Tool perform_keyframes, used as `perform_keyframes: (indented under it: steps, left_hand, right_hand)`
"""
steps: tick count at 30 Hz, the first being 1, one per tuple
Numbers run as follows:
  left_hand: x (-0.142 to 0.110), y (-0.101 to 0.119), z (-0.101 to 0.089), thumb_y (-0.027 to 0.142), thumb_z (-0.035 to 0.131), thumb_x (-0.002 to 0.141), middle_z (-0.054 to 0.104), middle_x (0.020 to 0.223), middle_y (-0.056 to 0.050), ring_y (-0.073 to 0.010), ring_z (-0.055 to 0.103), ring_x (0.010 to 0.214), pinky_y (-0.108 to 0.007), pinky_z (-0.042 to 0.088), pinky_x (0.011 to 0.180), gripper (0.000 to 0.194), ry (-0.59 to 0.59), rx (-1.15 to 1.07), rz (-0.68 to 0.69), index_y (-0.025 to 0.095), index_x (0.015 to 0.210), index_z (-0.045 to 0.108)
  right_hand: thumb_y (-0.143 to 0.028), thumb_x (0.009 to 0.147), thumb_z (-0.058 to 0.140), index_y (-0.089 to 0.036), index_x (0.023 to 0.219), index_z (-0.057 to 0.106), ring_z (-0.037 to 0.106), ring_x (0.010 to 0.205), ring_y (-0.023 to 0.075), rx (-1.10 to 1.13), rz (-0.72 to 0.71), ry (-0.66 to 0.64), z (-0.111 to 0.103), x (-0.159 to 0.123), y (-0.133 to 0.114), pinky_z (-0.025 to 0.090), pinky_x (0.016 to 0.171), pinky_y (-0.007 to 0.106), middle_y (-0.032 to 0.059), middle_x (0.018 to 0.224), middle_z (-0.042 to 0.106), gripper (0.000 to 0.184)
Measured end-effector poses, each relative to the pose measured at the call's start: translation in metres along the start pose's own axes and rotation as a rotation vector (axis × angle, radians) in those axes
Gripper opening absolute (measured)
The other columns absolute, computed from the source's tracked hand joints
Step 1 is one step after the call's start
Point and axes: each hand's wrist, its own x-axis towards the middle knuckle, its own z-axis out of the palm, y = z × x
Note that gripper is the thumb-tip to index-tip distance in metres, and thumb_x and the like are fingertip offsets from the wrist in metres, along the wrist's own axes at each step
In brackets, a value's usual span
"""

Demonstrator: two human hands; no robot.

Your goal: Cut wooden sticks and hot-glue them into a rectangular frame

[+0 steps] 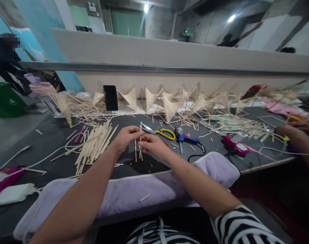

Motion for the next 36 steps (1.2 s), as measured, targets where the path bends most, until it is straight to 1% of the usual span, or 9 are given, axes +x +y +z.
perform_keyframes:
  steps: [4, 9, 13, 16, 20, 25, 28, 31, 36]
  left_hand:
    - [0.004, -0.010, 0.011, 0.037, 0.060, 0.072, 0.065, 0.078, -0.003, -0.0143, 0.057, 0.073, -0.026, 0.043, 0.071, 0.024, -0.051, 0.181, 0.094, 0.015, 0.079, 0.065]
    - [0.020, -0.033, -0.004, 0.031, 0.049, 0.080, 0.062, 0.099, -0.007, -0.0183, 0.053, 0.097, -0.033, 0.037, 0.090, 0.027, -0.034, 0.833, 0.323, 0.017, 0.097, 0.066]
    - [0.036, -0.050, -0.014, 0.027, 0.050, 0.081, 0.059, 0.105, -0.007, -0.0188, 0.051, 0.100, -0.035, 0.037, 0.090, 0.025, -0.201, 1.231, 0.342, 0.021, 0.100, 0.065]
    - [0.045, -0.053, -0.012, 0.027, 0.053, 0.079, 0.059, 0.102, -0.007, -0.0192, 0.051, 0.098, -0.034, 0.037, 0.087, 0.021, -0.312, 1.321, 0.368, 0.021, 0.094, 0.065]
    - [0.048, -0.047, -0.009, 0.027, 0.053, 0.079, 0.060, 0.099, -0.007, -0.0190, 0.051, 0.098, -0.034, 0.036, 0.089, 0.017, -0.347, 1.229, 0.372, 0.020, 0.087, 0.066]
    - [0.033, -0.030, 0.001, 0.034, 0.053, 0.077, 0.061, 0.096, -0.008, -0.0208, 0.052, 0.098, -0.035, 0.036, 0.092, 0.022, -0.121, 0.818, 0.228, 0.017, 0.086, 0.064]
    - [0.021, -0.024, 0.018, 0.034, 0.057, 0.075, 0.062, 0.095, -0.008, -0.0197, 0.056, 0.092, -0.034, 0.041, 0.085, 0.036, -0.205, 0.392, 0.013, 0.016, 0.105, 0.055]
    - [0.013, -0.026, 0.036, 0.028, 0.064, 0.070, 0.063, 0.085, -0.004, -0.0158, 0.060, 0.078, -0.031, 0.045, 0.076, 0.060, -0.211, 0.105, -0.079, 0.017, 0.123, 0.037]
    - [0.005, -0.030, 0.044, 0.026, 0.061, 0.070, 0.061, 0.074, -0.002, -0.0122, 0.057, 0.060, -0.025, 0.045, 0.059, 0.054, -0.199, 0.051, -0.179, 0.016, 0.119, 0.040]
  right_hand:
    - [-0.038, 0.072, 0.062, -0.013, 0.071, 0.058, 0.043, 0.042, 0.0042, 0.191, -0.046, -0.017, -0.005, 0.003, 0.005, 0.034, 0.041, 0.018, -0.0028, 0.058, 0.053, 0.025]
    - [-0.038, 0.071, 0.062, -0.015, 0.072, 0.057, 0.039, 0.037, 0.0021, 0.350, -0.092, 0.161, -0.038, 0.006, 0.009, 0.027, 0.036, 0.016, -0.0021, 0.064, 0.059, 0.024]
    - [-0.038, 0.071, 0.063, -0.016, 0.073, 0.056, 0.038, 0.036, 0.0023, 0.441, -0.127, 0.231, -0.054, 0.010, 0.008, 0.027, 0.035, 0.016, -0.0031, 0.063, 0.058, 0.023]
    - [-0.038, 0.071, 0.063, -0.015, 0.072, 0.057, 0.039, 0.036, 0.0022, 0.451, -0.144, 0.200, -0.054, 0.011, 0.007, 0.026, 0.035, 0.016, -0.0029, 0.062, 0.058, 0.023]
    - [-0.040, 0.071, 0.062, -0.015, 0.073, 0.057, 0.039, 0.036, 0.0019, 0.418, -0.153, 0.210, -0.052, 0.010, 0.007, 0.027, 0.035, 0.016, -0.0033, 0.062, 0.058, 0.025]
    - [-0.042, 0.068, 0.064, -0.016, 0.072, 0.056, 0.043, 0.038, 0.0039, 0.383, -0.111, 0.204, -0.047, 0.011, 0.011, 0.035, 0.037, 0.017, -0.0038, 0.058, 0.057, 0.028]
    - [-0.042, 0.065, 0.066, -0.016, 0.067, 0.053, 0.045, 0.040, 0.0047, 0.437, -0.088, 0.208, -0.040, 0.013, 0.012, 0.039, 0.040, 0.017, -0.0059, 0.049, 0.052, 0.029]
    - [-0.040, 0.064, 0.067, -0.016, 0.063, 0.048, 0.043, 0.037, 0.0049, 0.474, -0.077, 0.201, -0.034, 0.014, 0.014, 0.040, 0.040, 0.018, -0.0080, 0.043, 0.047, 0.031]
    - [-0.033, 0.065, 0.067, -0.015, 0.076, 0.051, 0.050, 0.043, 0.0058, 0.395, 0.037, 0.024, -0.040, 0.012, 0.019, 0.043, 0.043, 0.018, -0.0061, 0.052, 0.053, 0.027]
